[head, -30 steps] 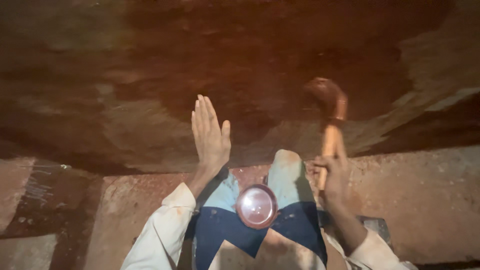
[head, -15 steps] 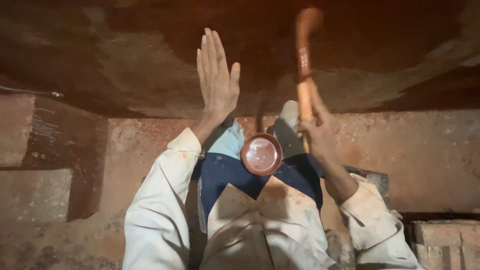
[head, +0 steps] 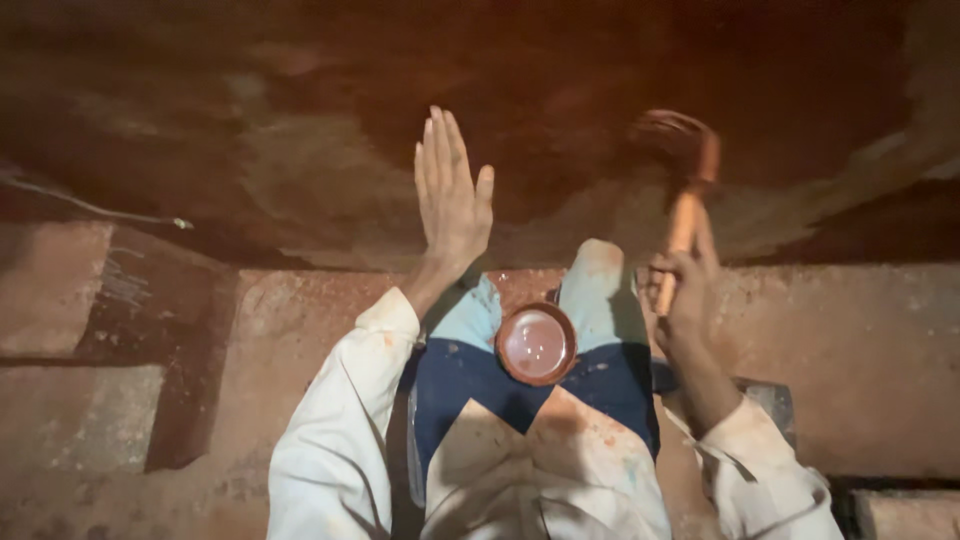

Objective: The person applies reddish-brown paint to a wall using a brush, repeatedly dipping the brush into a small bowl held between the legs. The person works in a confined space, smoothing the paint with consistent strokes.

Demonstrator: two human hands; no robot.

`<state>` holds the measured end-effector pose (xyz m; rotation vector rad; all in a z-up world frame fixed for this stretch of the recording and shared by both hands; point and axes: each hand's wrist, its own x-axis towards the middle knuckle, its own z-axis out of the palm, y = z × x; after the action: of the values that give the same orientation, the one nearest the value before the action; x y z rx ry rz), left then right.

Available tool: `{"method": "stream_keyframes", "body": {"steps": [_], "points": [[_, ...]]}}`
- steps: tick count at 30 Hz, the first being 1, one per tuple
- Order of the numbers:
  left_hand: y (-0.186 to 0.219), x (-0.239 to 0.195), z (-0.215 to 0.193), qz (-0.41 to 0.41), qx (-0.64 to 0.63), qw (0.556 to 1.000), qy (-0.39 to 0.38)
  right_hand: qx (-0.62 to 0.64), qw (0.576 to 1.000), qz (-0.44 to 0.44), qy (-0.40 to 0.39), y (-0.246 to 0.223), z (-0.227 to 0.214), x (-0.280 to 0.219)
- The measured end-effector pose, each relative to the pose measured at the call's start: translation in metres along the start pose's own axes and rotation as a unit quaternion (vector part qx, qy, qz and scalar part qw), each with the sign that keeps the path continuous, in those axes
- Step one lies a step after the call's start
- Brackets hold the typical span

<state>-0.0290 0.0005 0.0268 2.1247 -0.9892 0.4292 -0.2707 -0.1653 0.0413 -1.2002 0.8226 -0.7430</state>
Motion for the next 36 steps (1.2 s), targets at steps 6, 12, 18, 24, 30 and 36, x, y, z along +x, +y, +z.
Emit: {"method": "stream_keyframes", "body": {"steps": [6, 12, 18, 24, 30, 36], "points": [[-0.001, 0.002, -0.001, 0.000, 0.006, 1.000, 0.017, 0.087, 0.994, -0.048, 0.050, -0.001, -0.031, 0.014], [-0.003, 0.006, 0.001, -0.001, 0.010, 1.000, 0.006, 0.098, 0.986, -0.067, 0.121, 0.011, -0.037, 0.013], [0.001, 0.006, -0.001, 0.006, 0.005, 1.000, 0.014, 0.076, 0.994, -0.034, 0.069, 0.012, -0.040, 0.026], [0.003, 0.007, -0.001, 0.019, -0.011, 0.999, 0.033, -0.060, 0.995, 0.007, -0.081, 0.035, 0.004, 0.000], [0.002, 0.008, 0.002, 0.027, -0.009, 0.999, 0.026, -0.120, 0.967, -0.096, -0.201, 0.047, 0.035, -0.017], [0.005, 0.004, 0.003, 0.013, 0.013, 1.000, 0.011, -0.052, 0.995, 0.034, -0.078, 0.018, 0.014, -0.009]]}}
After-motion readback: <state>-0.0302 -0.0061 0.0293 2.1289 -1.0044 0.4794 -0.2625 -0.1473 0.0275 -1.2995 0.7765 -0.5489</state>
